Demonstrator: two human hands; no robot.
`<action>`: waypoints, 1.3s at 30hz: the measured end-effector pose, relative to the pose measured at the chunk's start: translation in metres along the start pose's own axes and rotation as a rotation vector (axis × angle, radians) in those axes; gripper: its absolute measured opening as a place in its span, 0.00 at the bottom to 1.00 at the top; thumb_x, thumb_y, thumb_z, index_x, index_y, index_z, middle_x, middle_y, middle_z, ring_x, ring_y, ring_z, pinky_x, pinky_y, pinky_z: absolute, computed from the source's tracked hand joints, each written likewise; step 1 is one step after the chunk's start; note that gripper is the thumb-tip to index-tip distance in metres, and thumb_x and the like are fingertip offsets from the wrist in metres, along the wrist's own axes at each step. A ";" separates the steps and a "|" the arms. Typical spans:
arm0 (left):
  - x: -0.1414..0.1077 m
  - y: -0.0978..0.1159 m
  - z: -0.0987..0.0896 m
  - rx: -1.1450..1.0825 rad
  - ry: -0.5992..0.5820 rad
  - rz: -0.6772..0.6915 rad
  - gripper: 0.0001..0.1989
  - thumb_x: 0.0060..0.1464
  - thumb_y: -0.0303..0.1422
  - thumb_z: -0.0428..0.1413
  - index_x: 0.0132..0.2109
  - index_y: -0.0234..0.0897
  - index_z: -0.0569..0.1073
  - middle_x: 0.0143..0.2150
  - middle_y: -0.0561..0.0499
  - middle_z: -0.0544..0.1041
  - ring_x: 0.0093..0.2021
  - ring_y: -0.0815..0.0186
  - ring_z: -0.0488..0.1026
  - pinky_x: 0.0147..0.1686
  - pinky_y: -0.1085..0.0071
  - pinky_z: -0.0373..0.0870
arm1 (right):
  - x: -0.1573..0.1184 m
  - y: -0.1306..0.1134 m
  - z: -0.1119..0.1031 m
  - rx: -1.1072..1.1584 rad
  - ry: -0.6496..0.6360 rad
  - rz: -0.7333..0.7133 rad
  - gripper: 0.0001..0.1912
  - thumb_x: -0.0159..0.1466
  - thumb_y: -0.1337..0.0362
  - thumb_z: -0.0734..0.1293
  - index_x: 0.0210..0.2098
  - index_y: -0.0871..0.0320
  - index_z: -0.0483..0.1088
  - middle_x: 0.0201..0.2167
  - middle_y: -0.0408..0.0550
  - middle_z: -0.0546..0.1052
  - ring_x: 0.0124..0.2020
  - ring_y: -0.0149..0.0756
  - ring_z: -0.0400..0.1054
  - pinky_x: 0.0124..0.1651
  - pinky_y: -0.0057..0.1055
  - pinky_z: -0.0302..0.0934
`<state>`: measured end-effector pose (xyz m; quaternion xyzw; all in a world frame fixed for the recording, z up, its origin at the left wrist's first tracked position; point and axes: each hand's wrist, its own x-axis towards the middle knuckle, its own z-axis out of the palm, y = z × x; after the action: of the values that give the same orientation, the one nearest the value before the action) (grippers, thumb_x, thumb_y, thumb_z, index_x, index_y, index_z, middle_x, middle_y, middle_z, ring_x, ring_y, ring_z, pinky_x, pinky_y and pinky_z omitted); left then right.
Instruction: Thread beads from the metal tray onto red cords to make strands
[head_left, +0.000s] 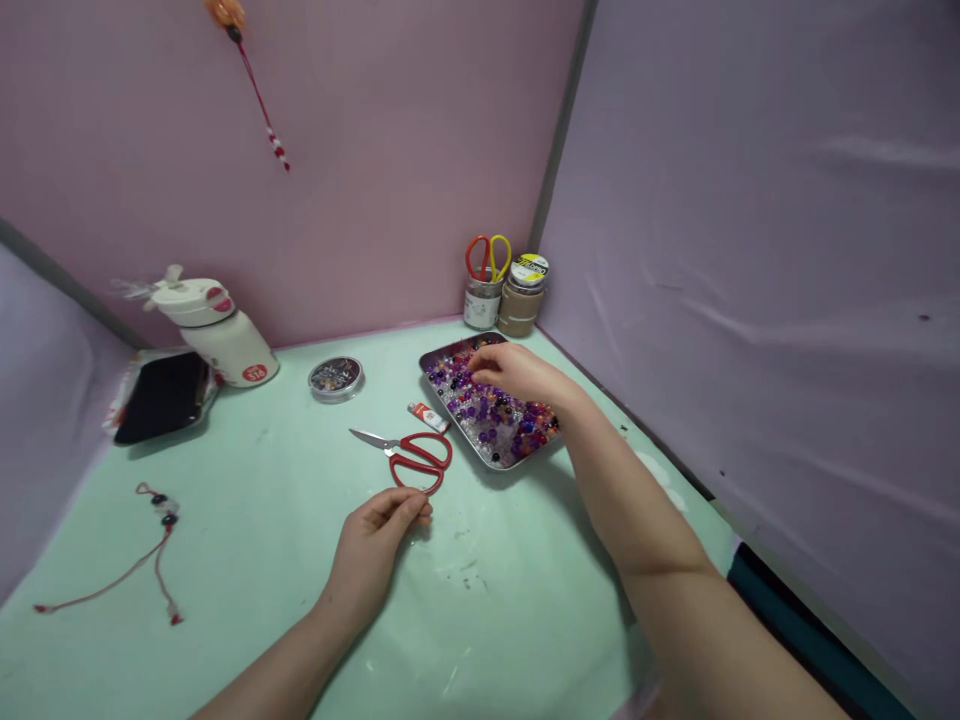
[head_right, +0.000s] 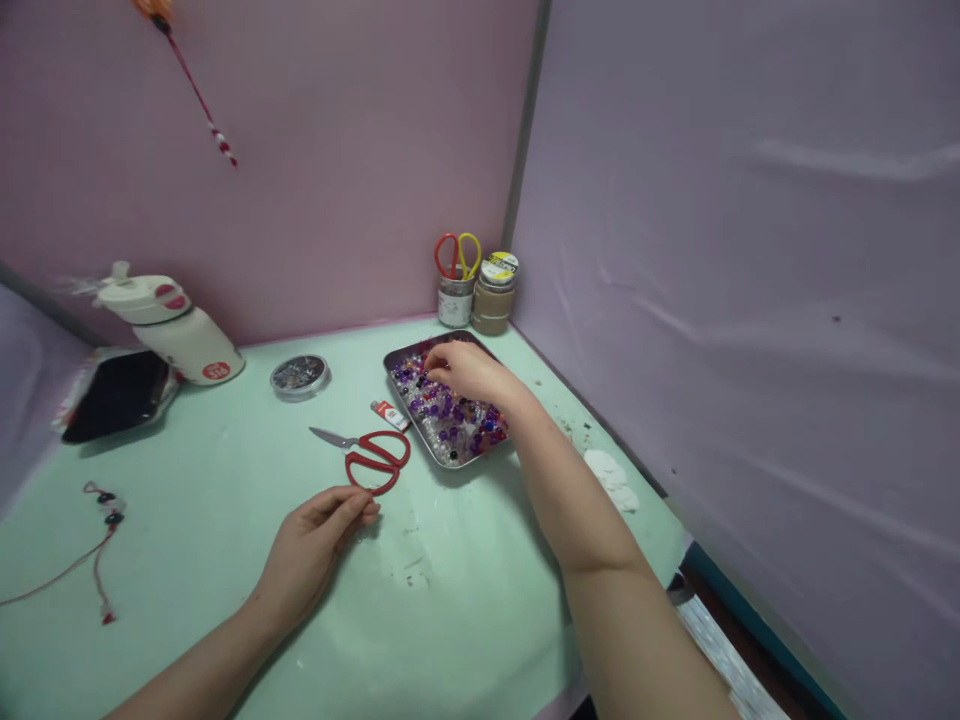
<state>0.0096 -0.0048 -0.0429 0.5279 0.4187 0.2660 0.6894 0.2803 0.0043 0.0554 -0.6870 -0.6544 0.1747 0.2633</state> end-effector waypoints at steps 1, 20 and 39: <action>0.000 0.000 -0.001 0.011 -0.002 0.001 0.15 0.46 0.43 0.62 0.34 0.35 0.77 0.31 0.47 0.78 0.33 0.64 0.73 0.38 0.70 0.69 | 0.007 0.005 0.006 -0.037 -0.018 -0.006 0.08 0.59 0.71 0.65 0.36 0.59 0.75 0.34 0.47 0.78 0.34 0.34 0.69 0.40 0.29 0.58; -0.002 0.006 -0.001 0.159 -0.043 0.015 0.12 0.50 0.43 0.59 0.30 0.37 0.76 0.28 0.49 0.76 0.32 0.65 0.71 0.37 0.70 0.67 | 0.018 0.028 0.043 -0.141 -0.392 -0.119 0.24 0.49 0.84 0.58 0.33 0.57 0.78 0.35 0.48 0.79 0.36 0.36 0.69 0.41 0.30 0.60; -0.005 0.010 0.000 0.203 -0.047 0.017 0.14 0.50 0.43 0.58 0.31 0.35 0.75 0.28 0.49 0.76 0.32 0.65 0.71 0.38 0.70 0.66 | 0.005 0.022 0.001 -0.347 -0.070 -0.036 0.10 0.58 0.73 0.61 0.33 0.59 0.74 0.33 0.48 0.78 0.34 0.32 0.67 0.37 0.26 0.55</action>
<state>0.0080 -0.0061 -0.0317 0.6044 0.4227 0.2155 0.6399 0.2978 0.0091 0.0416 -0.7040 -0.6955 0.0783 0.1207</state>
